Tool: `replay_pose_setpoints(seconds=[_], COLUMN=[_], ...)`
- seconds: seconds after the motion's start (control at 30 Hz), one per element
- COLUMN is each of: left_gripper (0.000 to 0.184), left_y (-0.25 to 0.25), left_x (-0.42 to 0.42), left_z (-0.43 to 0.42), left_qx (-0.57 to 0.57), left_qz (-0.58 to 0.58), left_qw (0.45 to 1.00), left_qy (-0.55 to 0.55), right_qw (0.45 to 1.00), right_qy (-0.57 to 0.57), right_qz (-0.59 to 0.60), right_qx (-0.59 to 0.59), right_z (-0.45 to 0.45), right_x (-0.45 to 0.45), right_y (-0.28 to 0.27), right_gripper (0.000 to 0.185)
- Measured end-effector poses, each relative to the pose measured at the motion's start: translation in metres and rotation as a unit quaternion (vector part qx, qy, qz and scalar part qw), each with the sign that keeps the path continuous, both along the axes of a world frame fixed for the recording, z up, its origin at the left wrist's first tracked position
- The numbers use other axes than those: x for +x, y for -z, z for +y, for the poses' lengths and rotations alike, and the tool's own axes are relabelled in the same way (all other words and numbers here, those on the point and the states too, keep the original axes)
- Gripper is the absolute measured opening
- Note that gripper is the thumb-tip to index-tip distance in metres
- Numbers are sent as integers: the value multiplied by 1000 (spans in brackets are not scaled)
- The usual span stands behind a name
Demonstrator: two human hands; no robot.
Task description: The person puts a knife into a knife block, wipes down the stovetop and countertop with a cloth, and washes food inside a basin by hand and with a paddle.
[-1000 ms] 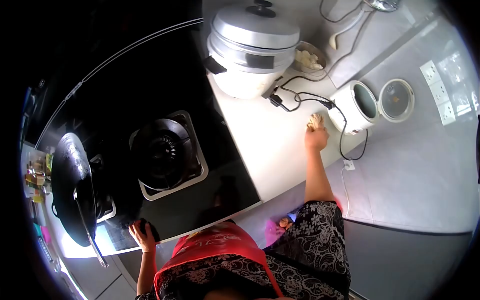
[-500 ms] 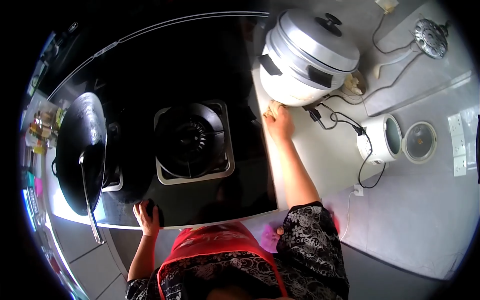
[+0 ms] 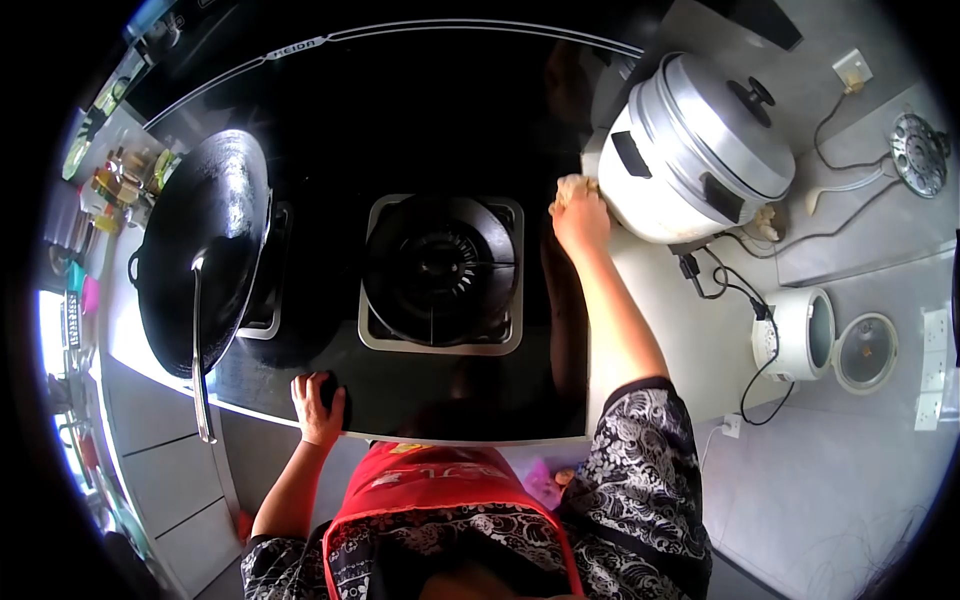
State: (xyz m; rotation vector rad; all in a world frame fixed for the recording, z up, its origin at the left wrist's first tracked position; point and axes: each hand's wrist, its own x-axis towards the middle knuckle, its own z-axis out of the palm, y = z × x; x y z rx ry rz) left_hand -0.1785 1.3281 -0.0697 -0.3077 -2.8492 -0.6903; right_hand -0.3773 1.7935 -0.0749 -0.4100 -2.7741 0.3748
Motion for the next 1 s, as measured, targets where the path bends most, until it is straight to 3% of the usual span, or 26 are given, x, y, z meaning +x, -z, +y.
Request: replay_pose_setpoints(seconds=[0.1,0.2,0.23,0.3,0.43,0.63,0.73,0.8,1.0], left_gripper=[31,30,30,30,29,30,33,33,35], left_y=[0,-2,-1,1,0,-7,-6,-6,-9], left_x=[0,0,0,0,0,-3,-3,-3,-4], left_z=[0,0,1,0,-2,-3,-4,-5,-10], left_qx=[12,8,11,20,23,38,23,25,38], left_qz=[-1,0,0,-8,2,-25,-19,-26,-38], left_qw=[1000,1000,1000,1000,1000,999,1000,999,998], left_qy=[6,-2,-2,-6,-1,-10,-2,-6,11], right_qw=[995,996,996,978,975,973,975,984,992], right_qy=[-31,-83,-82,-204,-216,-214,-219,-165,-87], right_qz=[79,-27,-31,40,-11,-56,-3,24,4], right_qx=[50,-21,-21,22,-55,-68,-40,-61,87], right_z=[-3,9,12,15,-8,-78,-74,-63,-28], right_x=[-41,-42,-28,11,125,258,255,224,60], right_y=[13,1,6,13,-11,-24,-12,-4,-6], right_gripper=[43,39,39,43,50,49,49,52,48])
